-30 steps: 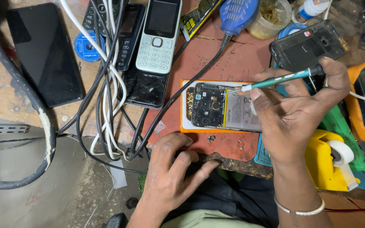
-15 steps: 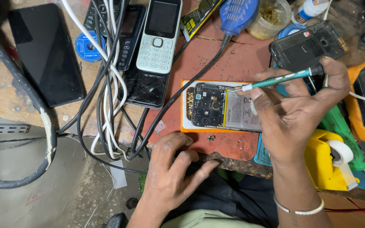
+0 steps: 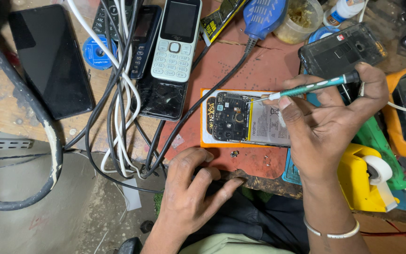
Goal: The person removes the back cover of a smartphone, places it on the table, and uses a screwdriver to remove screws from the internal frame. The person then removes the screws and sets them aside while continuing to work on the phone's internal components.
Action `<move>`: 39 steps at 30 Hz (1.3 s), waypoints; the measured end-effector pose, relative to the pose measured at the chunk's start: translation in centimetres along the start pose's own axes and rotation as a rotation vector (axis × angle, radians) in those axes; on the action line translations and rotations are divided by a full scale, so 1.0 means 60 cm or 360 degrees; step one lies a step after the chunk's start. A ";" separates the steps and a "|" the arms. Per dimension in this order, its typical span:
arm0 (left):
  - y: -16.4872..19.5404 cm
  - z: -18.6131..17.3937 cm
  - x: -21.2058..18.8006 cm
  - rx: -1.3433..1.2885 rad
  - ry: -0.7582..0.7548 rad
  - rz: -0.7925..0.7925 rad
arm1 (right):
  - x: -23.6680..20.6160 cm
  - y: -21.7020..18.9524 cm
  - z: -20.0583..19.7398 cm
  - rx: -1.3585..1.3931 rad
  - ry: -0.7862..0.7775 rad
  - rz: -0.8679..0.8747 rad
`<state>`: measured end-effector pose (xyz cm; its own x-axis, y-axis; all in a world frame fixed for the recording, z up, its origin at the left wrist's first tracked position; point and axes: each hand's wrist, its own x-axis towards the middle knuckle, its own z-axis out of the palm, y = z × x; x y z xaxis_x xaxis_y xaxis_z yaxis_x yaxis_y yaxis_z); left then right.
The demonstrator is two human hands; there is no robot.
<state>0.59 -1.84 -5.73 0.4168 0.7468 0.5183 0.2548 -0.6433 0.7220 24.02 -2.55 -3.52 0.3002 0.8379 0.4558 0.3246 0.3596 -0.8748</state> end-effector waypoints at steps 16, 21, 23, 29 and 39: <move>0.000 0.001 0.000 0.0002 0.0002 -0.0006 | 0.000 -0.005 0.004 -0.0020 0.0002 -0.0001; 0.001 0.001 0.001 0.0011 0.0012 -0.0004 | -0.001 -0.008 0.005 -0.0155 -0.0056 -0.0072; 0.001 0.001 0.001 0.0002 0.0014 -0.0013 | -0.004 -0.010 0.007 -0.0252 -0.0070 -0.0131; 0.000 0.001 0.002 -0.0002 0.0015 0.0004 | 0.007 -0.019 0.024 -0.0456 -0.0178 -0.0389; 0.003 -0.002 0.005 0.0026 -0.0007 0.0002 | 0.039 -0.065 0.042 -0.0865 -0.0326 -0.0497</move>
<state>0.69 -1.68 -5.41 0.4209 0.7451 0.5173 0.2687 -0.6471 0.7135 21.19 -0.94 0.56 -0.0407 0.8081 0.5876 0.7915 0.3850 -0.4747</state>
